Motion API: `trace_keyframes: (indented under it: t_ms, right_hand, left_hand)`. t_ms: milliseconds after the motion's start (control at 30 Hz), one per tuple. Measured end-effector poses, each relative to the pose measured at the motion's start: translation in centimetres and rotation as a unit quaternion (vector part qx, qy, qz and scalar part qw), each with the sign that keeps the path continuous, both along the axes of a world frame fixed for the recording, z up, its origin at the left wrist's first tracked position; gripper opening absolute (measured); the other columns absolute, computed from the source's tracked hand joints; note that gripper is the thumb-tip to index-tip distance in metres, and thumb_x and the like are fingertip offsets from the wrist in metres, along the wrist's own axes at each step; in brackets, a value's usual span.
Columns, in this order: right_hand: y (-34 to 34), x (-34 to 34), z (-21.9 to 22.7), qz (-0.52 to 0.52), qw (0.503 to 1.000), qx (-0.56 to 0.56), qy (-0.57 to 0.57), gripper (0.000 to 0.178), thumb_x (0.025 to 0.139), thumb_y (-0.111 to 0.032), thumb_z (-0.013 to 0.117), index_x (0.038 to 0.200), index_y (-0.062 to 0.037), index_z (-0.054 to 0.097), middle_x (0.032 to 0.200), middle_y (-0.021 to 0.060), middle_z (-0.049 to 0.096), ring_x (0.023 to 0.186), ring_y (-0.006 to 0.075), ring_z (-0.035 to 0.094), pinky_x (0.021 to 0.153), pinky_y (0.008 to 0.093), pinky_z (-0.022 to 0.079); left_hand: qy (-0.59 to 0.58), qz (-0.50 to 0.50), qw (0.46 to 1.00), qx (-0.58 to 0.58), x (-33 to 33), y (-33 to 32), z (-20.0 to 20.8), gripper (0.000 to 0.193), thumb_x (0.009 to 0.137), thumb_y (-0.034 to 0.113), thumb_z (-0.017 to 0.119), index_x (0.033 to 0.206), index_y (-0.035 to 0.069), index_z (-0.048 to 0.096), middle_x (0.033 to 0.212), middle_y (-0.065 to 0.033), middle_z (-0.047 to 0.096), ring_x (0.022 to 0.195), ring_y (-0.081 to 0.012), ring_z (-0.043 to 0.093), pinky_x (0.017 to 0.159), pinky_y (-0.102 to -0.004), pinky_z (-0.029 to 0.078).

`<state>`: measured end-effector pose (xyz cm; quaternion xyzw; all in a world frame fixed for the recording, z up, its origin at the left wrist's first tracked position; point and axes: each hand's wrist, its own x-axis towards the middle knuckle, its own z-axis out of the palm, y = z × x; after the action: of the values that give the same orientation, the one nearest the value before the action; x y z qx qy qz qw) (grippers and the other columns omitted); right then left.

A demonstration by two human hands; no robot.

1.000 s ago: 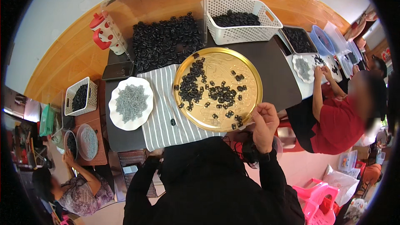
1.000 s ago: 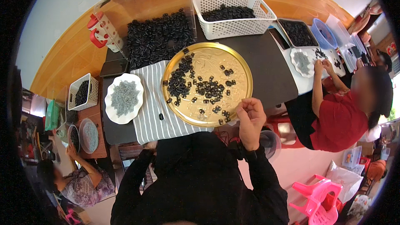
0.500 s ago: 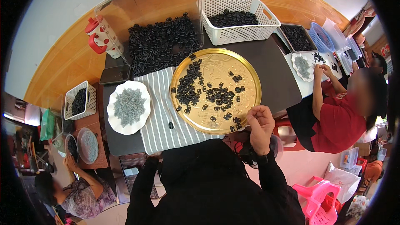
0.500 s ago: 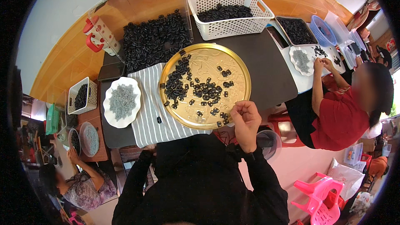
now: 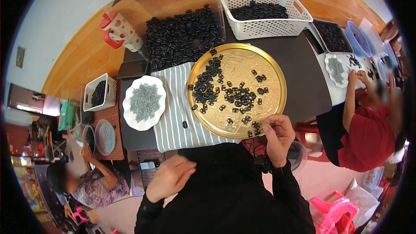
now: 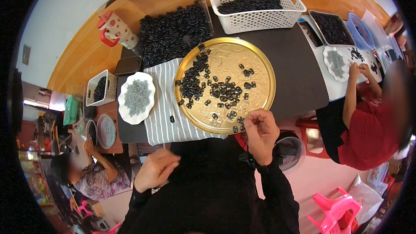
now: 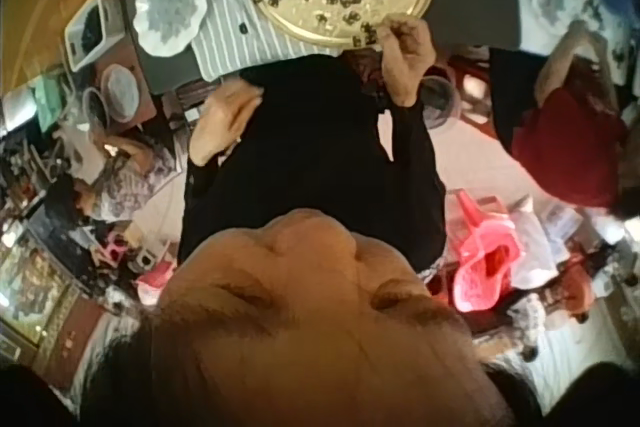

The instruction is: The person assembles plastic cord stoppers by picking up components from a tray and fitting the pieces together by hand.

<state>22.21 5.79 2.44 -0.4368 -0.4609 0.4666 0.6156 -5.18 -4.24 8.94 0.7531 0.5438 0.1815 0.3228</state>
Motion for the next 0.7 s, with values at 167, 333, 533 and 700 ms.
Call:
trace_keyframes:
  t_ms: [167, 333, 533, 700]
  right_hand:
    - [0.0, 0.5, -0.3, 0.015, 1.000, -0.009, 0.024, 0.017, 0.083, 0.010, 0.057, 0.097, 0.0006, 0.054, 0.083, 0.0001, 0.056, 0.071, 0.0039, 0.049, 0.064, 0.0161, 0.038]
    - [-0.2, 0.4, -0.5, 0.017, 0.999, -0.009, 0.035, 0.018, 0.082, 0.010, 0.057, 0.096, -0.0004, 0.054, 0.082, -0.0004, 0.056, 0.071, 0.0035, 0.048, 0.064, 0.0160, 0.037]
    - [0.1, 1.1, -1.5, 0.035, 0.999, 0.003, 0.003, 0.016, 0.081, 0.011, 0.058, 0.092, -0.0006, 0.055, 0.081, -0.0009, 0.055, 0.070, 0.0037, 0.047, 0.064, 0.0172, 0.037]
    - [0.5, 1.4, -1.4, 0.046, 0.998, -0.018, 0.036, 0.016, 0.080, 0.010, 0.060, 0.091, -0.0004, 0.056, 0.081, -0.0006, 0.055, 0.070, 0.0044, 0.046, 0.064, 0.0176, 0.036]
  left_hand:
    - [0.097, 0.043, 0.971, 0.212, 5.7, 8.7, -1.7, 0.015, 0.073, -0.004, 0.057, 0.089, -0.003, 0.058, 0.083, -0.0164, 0.053, 0.080, -0.0340, 0.053, 0.069, -0.0405, 0.045]
    - [0.160, 0.031, 0.964, 0.212, 8.4, 11.8, -4.7, 0.016, 0.069, -0.005, 0.053, 0.085, -0.006, 0.054, 0.084, -0.0190, 0.050, 0.083, -0.0354, 0.051, 0.073, -0.0411, 0.045]
    - [0.185, 0.028, 0.959, 0.213, 10.0, 13.2, -4.5, 0.011, 0.069, -0.007, 0.052, 0.079, -0.006, 0.052, 0.086, -0.0211, 0.049, 0.085, -0.0366, 0.051, 0.074, -0.0418, 0.045]
    - [0.118, 0.060, 0.971, 0.200, 8.7, 13.5, -5.7, 0.010, 0.072, -0.006, 0.056, 0.081, -0.004, 0.054, 0.086, -0.0197, 0.051, 0.084, -0.0375, 0.052, 0.072, -0.0424, 0.045]
